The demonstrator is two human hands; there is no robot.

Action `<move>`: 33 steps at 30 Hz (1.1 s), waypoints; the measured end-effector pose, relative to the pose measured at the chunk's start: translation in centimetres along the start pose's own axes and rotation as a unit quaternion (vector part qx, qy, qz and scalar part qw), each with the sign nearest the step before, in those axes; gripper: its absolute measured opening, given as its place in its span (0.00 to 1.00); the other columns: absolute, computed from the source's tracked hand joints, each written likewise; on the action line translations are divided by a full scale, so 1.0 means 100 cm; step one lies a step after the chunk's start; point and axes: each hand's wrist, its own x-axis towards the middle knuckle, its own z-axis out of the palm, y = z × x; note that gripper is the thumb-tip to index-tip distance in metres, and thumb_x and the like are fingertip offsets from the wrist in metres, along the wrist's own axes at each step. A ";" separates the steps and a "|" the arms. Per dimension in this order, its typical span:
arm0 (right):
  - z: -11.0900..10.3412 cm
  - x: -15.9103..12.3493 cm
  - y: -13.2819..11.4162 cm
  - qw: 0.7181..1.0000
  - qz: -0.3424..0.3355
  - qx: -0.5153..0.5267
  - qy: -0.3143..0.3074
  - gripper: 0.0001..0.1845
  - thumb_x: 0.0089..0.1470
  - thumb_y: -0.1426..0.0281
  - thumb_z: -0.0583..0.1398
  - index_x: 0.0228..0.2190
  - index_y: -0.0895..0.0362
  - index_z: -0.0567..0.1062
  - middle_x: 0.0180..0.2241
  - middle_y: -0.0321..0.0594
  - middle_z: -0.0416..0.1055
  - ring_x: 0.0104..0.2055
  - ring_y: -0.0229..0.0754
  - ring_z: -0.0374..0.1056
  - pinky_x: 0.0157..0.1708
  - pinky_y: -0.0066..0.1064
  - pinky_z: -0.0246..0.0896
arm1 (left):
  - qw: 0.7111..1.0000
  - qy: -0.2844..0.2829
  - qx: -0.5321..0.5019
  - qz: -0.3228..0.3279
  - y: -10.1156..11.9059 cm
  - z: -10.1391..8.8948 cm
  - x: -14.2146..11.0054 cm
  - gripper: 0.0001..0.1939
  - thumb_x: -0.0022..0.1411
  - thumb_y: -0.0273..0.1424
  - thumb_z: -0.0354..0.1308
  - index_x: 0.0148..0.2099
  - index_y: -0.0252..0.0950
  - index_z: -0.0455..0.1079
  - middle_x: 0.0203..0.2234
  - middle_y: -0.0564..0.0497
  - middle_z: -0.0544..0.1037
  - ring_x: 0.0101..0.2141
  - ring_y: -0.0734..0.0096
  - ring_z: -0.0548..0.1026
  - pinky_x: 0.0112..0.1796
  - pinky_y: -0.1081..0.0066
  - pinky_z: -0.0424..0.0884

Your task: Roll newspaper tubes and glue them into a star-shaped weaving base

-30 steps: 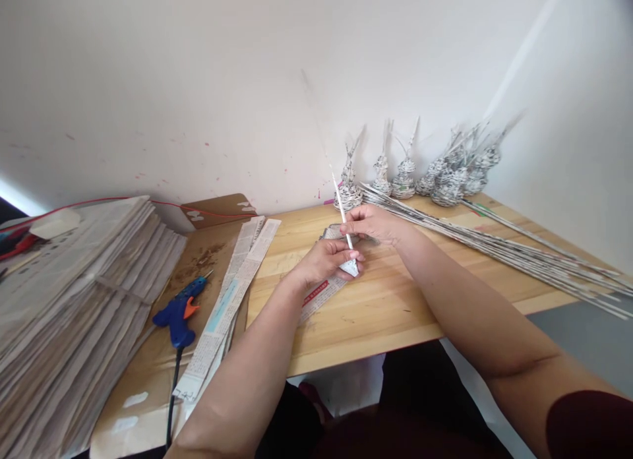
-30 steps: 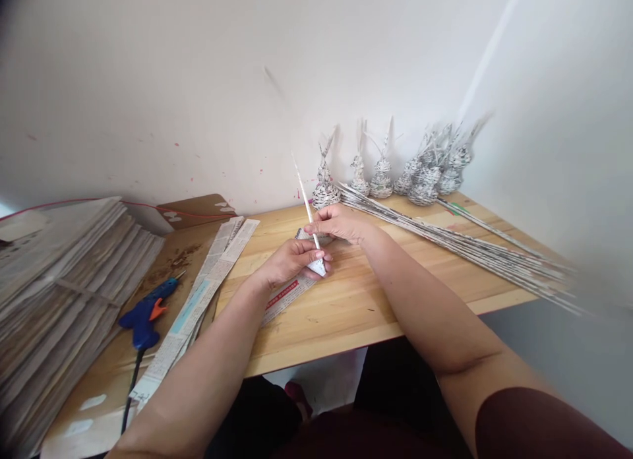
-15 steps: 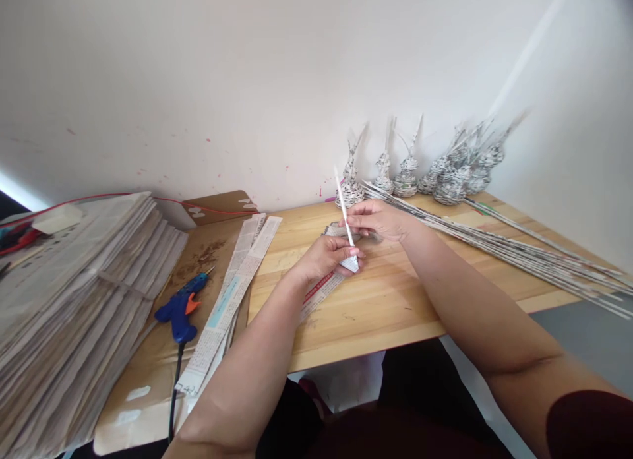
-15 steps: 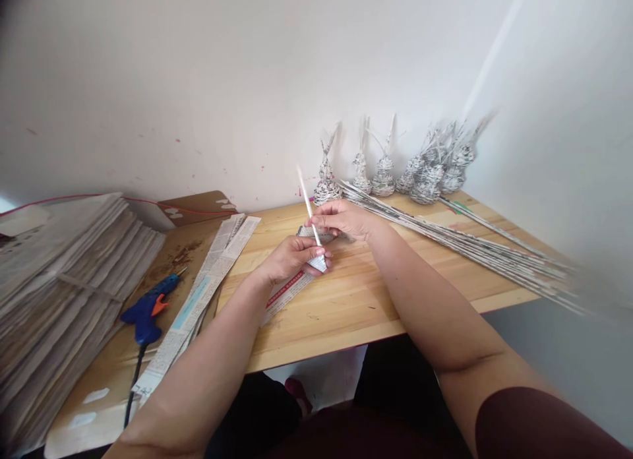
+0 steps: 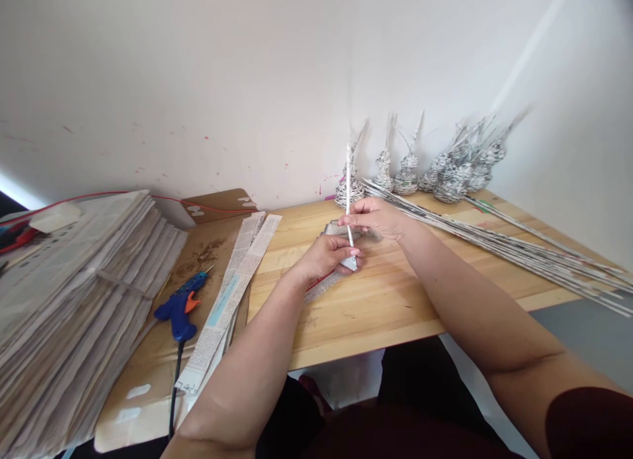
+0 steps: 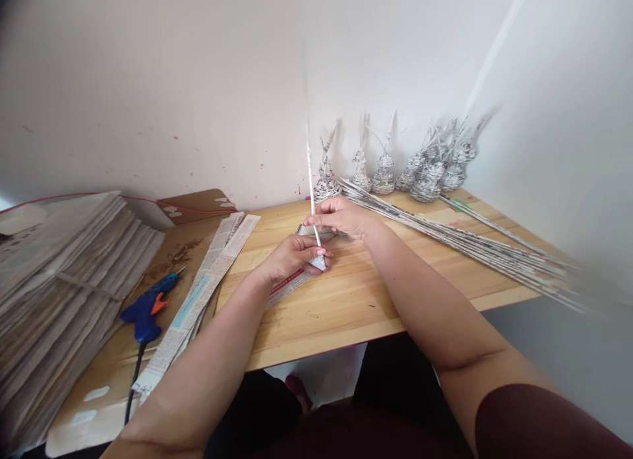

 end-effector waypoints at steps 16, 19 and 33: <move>-0.002 0.001 0.003 0.997 0.015 0.052 0.053 0.19 0.39 0.58 0.71 0.25 0.60 0.75 0.17 0.31 0.61 0.19 0.30 0.54 0.16 0.24 0.44 | 1.000 -0.002 -0.004 0.000 0.000 -0.001 -0.001 0.25 0.49 0.47 0.66 0.37 0.28 0.75 0.31 0.43 0.78 0.32 0.67 0.76 0.34 0.66 0.73; -0.007 0.001 0.006 0.996 0.031 0.073 -0.045 0.21 0.46 0.56 0.67 0.34 0.61 0.78 0.20 0.34 0.63 0.21 0.31 0.55 0.16 0.24 0.42 | 1.000 -0.006 -0.006 -0.003 0.003 -0.001 -0.001 0.25 0.49 0.47 0.66 0.39 0.28 0.75 0.31 0.42 0.78 0.33 0.67 0.76 0.34 0.66 0.73; -0.001 0.002 0.005 0.997 0.016 0.069 0.012 0.18 0.45 0.57 0.68 0.29 0.59 0.76 0.19 0.31 0.62 0.18 0.28 0.53 0.15 0.23 0.40 | 1.000 -0.015 -0.012 0.000 0.002 -0.002 -0.001 0.25 0.50 0.46 0.66 0.40 0.28 0.74 0.31 0.42 0.78 0.33 0.66 0.77 0.34 0.66 0.74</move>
